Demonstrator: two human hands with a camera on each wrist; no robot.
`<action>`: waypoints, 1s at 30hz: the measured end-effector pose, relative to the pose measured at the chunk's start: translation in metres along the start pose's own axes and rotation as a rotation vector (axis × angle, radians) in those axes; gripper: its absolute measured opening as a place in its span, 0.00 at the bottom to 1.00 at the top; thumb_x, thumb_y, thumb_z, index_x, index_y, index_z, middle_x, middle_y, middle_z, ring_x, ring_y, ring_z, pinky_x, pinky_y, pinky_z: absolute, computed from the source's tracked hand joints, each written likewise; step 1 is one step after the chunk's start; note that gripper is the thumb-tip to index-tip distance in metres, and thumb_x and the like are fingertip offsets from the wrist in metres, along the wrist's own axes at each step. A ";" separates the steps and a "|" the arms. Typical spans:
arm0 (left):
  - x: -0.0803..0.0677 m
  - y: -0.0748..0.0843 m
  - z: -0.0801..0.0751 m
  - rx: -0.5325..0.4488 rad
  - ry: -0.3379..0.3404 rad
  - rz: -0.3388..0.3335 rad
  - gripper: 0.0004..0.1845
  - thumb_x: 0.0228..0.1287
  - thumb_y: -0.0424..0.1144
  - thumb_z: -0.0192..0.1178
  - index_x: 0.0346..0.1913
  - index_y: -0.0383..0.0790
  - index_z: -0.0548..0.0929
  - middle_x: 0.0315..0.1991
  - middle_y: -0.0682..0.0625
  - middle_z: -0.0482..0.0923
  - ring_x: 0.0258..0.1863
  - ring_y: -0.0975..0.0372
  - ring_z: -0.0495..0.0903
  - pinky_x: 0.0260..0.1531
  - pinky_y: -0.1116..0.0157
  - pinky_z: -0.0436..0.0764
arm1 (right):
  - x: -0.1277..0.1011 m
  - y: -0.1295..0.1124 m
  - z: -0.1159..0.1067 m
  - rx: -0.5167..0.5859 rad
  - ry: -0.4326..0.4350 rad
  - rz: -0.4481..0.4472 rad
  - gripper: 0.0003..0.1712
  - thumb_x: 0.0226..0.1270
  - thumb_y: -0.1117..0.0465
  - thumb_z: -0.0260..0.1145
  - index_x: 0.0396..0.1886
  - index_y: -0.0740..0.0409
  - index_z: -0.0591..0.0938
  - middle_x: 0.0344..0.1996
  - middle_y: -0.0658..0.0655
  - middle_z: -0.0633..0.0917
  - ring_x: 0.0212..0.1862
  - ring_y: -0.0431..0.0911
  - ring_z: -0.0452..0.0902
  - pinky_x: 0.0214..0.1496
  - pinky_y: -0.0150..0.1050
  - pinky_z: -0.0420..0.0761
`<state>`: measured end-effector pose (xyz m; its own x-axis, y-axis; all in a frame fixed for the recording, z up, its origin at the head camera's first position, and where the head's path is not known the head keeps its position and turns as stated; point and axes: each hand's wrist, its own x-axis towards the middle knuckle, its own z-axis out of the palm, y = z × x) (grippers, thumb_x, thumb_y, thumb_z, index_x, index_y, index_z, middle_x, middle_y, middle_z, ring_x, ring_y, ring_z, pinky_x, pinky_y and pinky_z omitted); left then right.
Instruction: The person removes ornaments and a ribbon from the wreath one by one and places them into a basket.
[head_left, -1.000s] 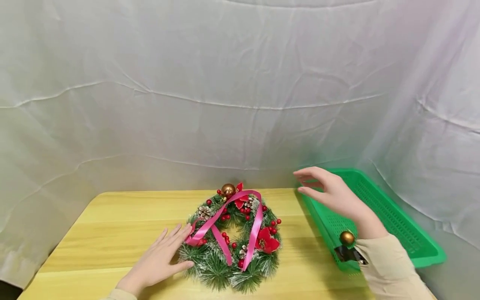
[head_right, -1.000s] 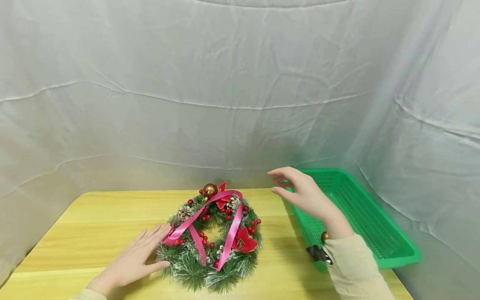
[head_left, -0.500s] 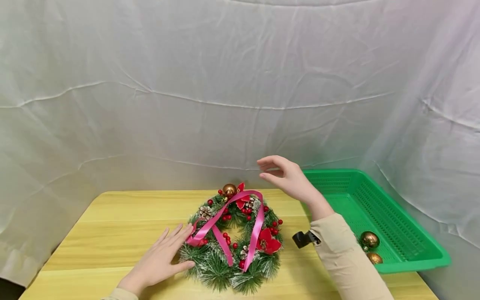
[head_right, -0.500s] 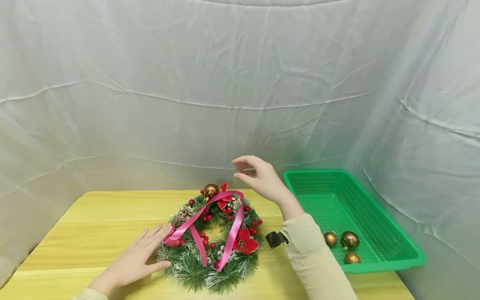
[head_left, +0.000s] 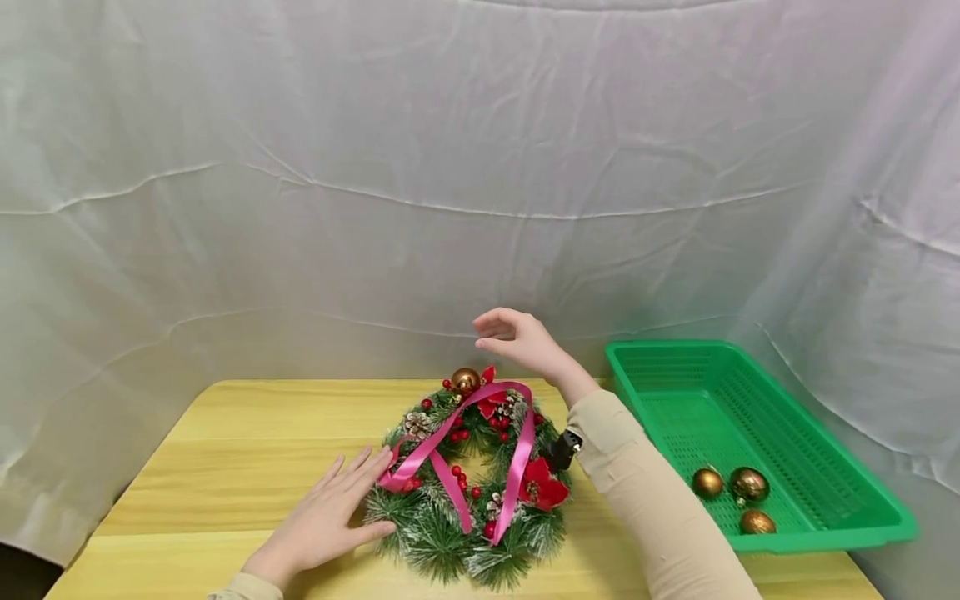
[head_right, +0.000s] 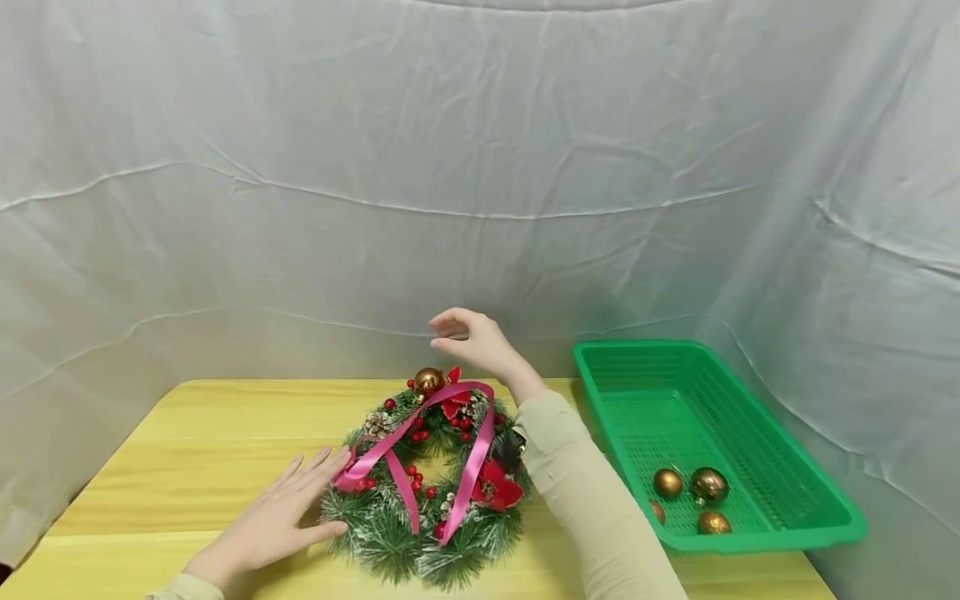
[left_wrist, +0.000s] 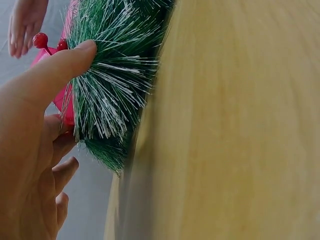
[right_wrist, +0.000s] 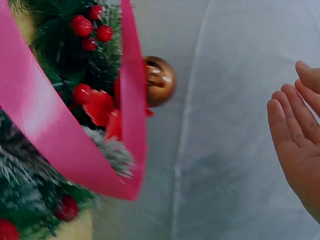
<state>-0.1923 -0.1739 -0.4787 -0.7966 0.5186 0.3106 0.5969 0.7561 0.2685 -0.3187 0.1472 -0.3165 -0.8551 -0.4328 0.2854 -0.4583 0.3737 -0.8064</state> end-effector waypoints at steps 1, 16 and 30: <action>0.000 0.000 0.000 0.001 -0.002 -0.002 0.48 0.58 0.70 0.53 0.74 0.46 0.56 0.73 0.50 0.54 0.71 0.51 0.54 0.69 0.68 0.28 | 0.003 0.003 0.003 0.012 -0.006 0.012 0.17 0.63 0.60 0.68 0.52 0.57 0.81 0.48 0.55 0.83 0.50 0.47 0.79 0.51 0.42 0.80; 0.002 0.001 0.001 -0.002 -0.008 -0.006 0.49 0.57 0.71 0.52 0.75 0.47 0.55 0.74 0.52 0.53 0.72 0.53 0.52 0.70 0.65 0.30 | 0.005 0.038 0.038 0.026 -0.075 0.194 0.22 0.62 0.61 0.69 0.57 0.53 0.79 0.59 0.56 0.77 0.61 0.54 0.71 0.58 0.49 0.76; 0.000 0.003 0.001 -0.002 0.007 0.006 0.48 0.58 0.70 0.53 0.74 0.44 0.57 0.73 0.50 0.54 0.71 0.50 0.55 0.70 0.67 0.29 | 0.006 0.050 0.053 -0.253 -0.105 0.149 0.19 0.59 0.65 0.70 0.51 0.54 0.83 0.47 0.55 0.82 0.47 0.49 0.79 0.49 0.44 0.80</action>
<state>-0.1908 -0.1709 -0.4790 -0.7920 0.5206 0.3189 0.6022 0.7519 0.2682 -0.3338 0.1197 -0.3830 -0.8937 -0.4354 0.1085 -0.3872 0.6260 -0.6769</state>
